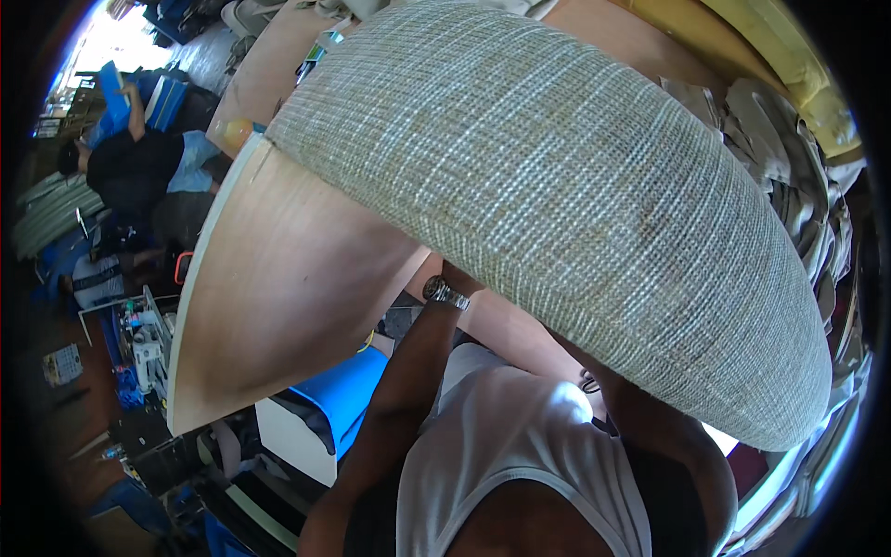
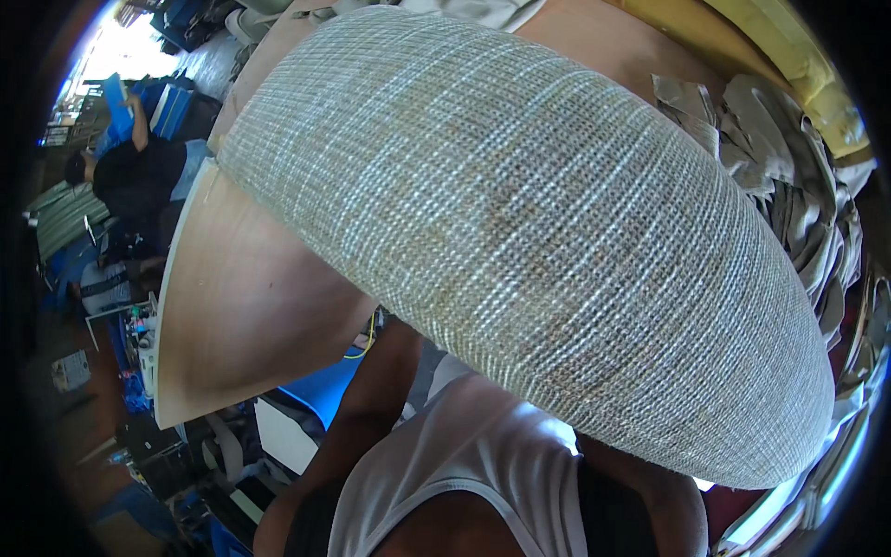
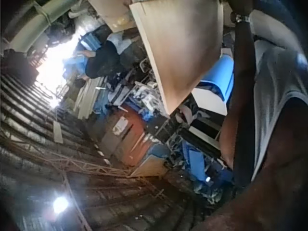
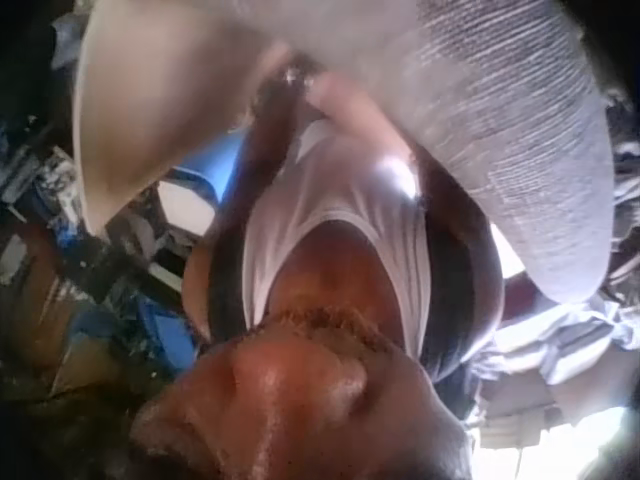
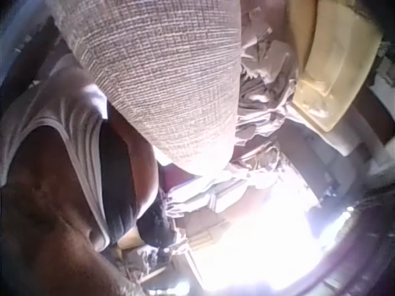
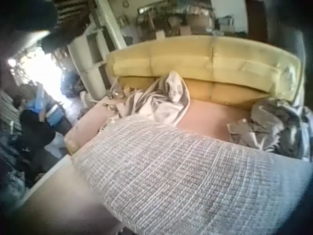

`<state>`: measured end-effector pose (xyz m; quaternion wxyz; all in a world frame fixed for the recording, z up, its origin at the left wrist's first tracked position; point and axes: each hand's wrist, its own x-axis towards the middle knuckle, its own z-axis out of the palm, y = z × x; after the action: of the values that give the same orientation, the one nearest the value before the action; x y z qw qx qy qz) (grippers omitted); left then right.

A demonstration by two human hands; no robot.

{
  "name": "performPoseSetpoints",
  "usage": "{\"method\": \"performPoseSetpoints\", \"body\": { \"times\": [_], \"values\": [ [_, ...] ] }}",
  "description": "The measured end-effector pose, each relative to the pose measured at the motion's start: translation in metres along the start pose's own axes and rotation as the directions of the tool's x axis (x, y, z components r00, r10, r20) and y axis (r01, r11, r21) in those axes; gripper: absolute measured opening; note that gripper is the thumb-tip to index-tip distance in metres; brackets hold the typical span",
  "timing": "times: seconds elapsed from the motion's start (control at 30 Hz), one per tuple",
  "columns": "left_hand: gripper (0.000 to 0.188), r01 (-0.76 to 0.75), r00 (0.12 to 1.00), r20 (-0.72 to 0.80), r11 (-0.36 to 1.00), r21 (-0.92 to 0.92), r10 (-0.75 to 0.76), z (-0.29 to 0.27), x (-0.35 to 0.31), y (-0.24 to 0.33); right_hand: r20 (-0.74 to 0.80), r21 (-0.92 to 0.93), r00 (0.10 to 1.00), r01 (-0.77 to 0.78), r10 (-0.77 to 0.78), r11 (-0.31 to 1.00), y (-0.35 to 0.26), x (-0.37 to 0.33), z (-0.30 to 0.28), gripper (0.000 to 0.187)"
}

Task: The person staples fabric onto a curved wooden furniture component using a pneumatic staple gun. They repeatedly smooth and pull the fabric taut, then fire staples along the edges to secure it. The person rotates the component to access different sides and continues stapling until the fabric is fully attached.

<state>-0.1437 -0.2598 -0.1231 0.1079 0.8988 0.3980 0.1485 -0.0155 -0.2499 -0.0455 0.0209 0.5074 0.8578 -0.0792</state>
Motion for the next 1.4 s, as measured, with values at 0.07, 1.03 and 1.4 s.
{"method": "performPoseSetpoints", "body": {
  "times": [0.07,1.03,1.4],
  "values": [
    [0.059,0.145,0.984,0.140,0.957,-0.253,-0.112,-0.033,0.028,-0.007,0.004,0.015,1.000,0.000,0.000,1.000,-0.006,0.001,0.019,0.061],
    [0.070,0.231,0.882,-0.283,0.868,-0.440,-0.378,-0.031,0.027,-0.005,0.161,-0.037,0.987,0.021,-0.015,0.999,0.014,0.022,-0.078,0.066],
    [0.060,0.240,0.875,-0.391,0.957,-0.163,-0.286,0.001,0.030,-0.021,-0.440,0.510,0.874,0.053,0.208,0.859,0.011,-0.212,-0.068,0.035]
  ]
}}
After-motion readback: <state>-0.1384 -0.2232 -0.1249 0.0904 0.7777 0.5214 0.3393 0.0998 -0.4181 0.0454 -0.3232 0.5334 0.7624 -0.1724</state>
